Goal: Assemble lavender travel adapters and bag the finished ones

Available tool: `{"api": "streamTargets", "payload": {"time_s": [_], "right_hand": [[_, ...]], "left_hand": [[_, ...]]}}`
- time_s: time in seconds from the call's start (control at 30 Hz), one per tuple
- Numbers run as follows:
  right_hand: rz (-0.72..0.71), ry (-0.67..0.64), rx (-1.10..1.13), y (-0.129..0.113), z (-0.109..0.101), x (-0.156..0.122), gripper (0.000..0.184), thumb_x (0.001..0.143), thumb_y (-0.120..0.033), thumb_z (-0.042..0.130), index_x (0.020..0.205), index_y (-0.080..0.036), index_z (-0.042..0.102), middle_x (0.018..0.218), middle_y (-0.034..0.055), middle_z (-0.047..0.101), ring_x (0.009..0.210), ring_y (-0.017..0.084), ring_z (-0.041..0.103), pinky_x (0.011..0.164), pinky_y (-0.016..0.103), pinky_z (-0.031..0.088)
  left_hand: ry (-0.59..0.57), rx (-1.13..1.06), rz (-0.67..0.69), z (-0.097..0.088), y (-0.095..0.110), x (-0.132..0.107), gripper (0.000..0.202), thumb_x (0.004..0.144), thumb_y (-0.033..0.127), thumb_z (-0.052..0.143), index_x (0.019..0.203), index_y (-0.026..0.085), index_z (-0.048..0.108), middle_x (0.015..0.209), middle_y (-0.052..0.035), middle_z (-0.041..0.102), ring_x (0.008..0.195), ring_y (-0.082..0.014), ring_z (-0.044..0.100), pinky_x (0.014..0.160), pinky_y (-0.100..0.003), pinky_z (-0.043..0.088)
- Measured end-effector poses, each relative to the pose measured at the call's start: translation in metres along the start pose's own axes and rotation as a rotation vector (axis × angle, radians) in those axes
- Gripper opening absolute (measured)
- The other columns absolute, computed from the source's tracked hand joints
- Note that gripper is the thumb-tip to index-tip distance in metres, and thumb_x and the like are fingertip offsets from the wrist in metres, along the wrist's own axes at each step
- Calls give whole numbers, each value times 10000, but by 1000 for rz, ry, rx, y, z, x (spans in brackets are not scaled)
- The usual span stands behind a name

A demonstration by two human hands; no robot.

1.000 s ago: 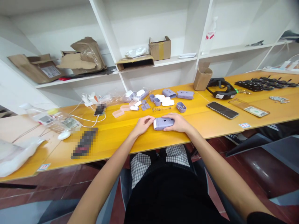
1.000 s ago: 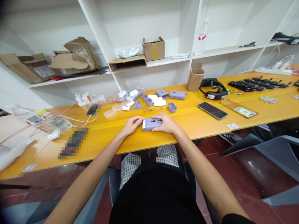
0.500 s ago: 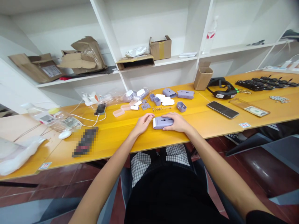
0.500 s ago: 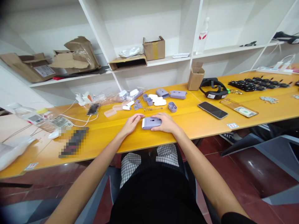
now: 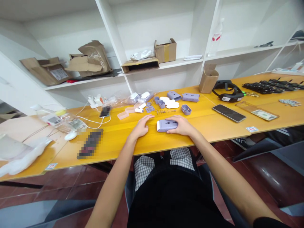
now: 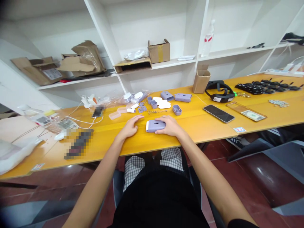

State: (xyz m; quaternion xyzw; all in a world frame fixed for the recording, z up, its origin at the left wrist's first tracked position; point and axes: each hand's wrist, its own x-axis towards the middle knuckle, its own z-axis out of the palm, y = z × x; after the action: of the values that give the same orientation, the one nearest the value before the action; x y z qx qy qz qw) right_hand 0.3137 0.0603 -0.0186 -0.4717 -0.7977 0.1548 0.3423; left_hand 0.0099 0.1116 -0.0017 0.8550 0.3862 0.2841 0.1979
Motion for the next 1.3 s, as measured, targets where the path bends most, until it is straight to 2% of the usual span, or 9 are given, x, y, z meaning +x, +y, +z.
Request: {"api": "streamTargets", "payload": {"time_s": [0.2,0.37,0.73,1.0,1.3], "right_hand": [[12,13,-18,-4,2,1,755,705,-496,986,1390,-294,743,1400,107,738,1353,376,642,1197,597,459],[20,14,-25,-4,1,2,756,704,-506,982,1391,-300,741,1407,107,735,1369,373,634,1202,594,458],[22,7,-11,-3,0,2,759,706,-507,983,1392,-287,744,1414,122,729,1356,379,643,1200,604,462],[11,6,-9,-3,0,2,748,715,-501,977,1400,-317,739,1401,107,734,1339,380,649,1188,620,470],[25,11,-19,-7,0,2,745,710,-500,979,1391,-308,745,1381,108,735,1332,371,652,1190,591,474]], "left_hand": [[-30,71,-53,3,2,2,674,751,-34,498,1351,185,715,1426,-107,729,1381,-308,656,1286,-564,416],[-21,-4,-58,1,2,2,656,727,-45,491,1283,214,725,1335,-76,781,1293,-270,722,1237,-521,486],[-47,-17,-66,-1,7,1,601,761,-9,531,1292,203,718,1317,-97,786,1262,-283,736,1207,-522,508],[-46,-32,-41,-1,8,1,610,757,3,535,1273,244,754,1359,-55,774,1294,-277,718,1244,-519,475],[-42,28,-27,-2,8,0,593,778,16,551,1265,266,777,1363,-48,770,1319,-297,694,1248,-535,457]]}}
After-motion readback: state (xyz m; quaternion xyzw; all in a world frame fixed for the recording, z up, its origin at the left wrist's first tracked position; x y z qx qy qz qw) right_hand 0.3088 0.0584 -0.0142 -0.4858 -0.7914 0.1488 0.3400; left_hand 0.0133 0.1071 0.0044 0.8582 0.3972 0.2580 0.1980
